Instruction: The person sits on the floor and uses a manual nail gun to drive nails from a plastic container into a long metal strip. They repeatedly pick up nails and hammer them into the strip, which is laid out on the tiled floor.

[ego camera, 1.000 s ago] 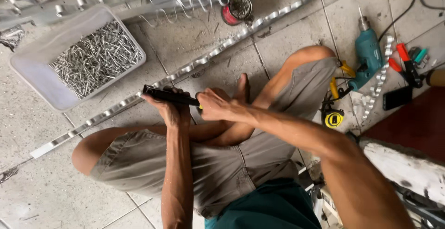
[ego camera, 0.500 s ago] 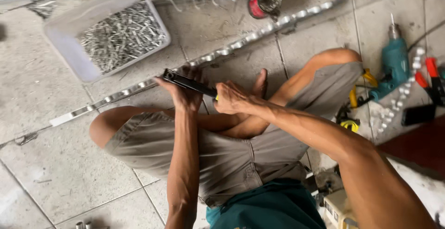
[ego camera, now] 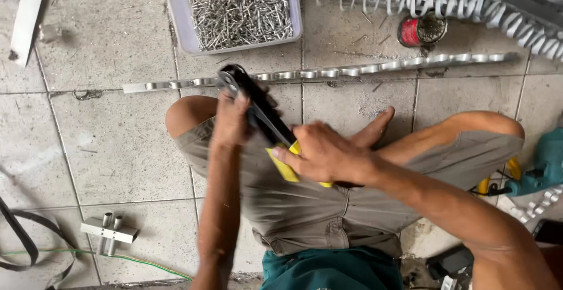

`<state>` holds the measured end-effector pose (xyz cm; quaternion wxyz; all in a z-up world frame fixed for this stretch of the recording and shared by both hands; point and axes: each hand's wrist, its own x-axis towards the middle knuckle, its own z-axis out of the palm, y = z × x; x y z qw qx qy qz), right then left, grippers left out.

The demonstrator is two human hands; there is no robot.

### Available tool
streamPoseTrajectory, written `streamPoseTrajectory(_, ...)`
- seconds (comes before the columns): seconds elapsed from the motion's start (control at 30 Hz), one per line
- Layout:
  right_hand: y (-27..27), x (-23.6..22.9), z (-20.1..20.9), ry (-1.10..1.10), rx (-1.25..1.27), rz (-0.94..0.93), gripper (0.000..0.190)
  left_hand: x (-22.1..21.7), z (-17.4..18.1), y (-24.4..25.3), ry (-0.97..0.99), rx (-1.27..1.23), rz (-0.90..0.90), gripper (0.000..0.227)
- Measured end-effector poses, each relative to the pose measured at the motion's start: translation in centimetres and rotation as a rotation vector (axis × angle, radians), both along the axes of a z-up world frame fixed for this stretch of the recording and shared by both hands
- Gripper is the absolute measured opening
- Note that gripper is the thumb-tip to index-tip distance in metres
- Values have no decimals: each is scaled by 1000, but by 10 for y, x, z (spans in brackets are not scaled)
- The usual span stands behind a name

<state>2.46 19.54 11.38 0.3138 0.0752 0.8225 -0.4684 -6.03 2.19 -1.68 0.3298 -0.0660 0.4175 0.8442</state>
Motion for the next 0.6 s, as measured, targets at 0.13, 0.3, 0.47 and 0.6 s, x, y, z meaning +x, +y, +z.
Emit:
streamPoseTrajectory(0.13, 22, -76, 71, -46, -122, 143, 51, -45, 8, -40, 124, -198, -63, 41)
streamPoseTrajectory(0.3, 54, -183, -66, 782, 413, 282, 28, -45, 30, -48, -55, -36, -262, 30)
streamPoseTrajectory(0.47, 47, -223, -202, 536, 753, 451, 32, -7, 43, -34, -42, -210, -219, 35)
streamPoseTrajectory(0.6, 48, -209, -181, 655, 779, 487, 39, 16, 34, -39, -185, -274, -134, 35)
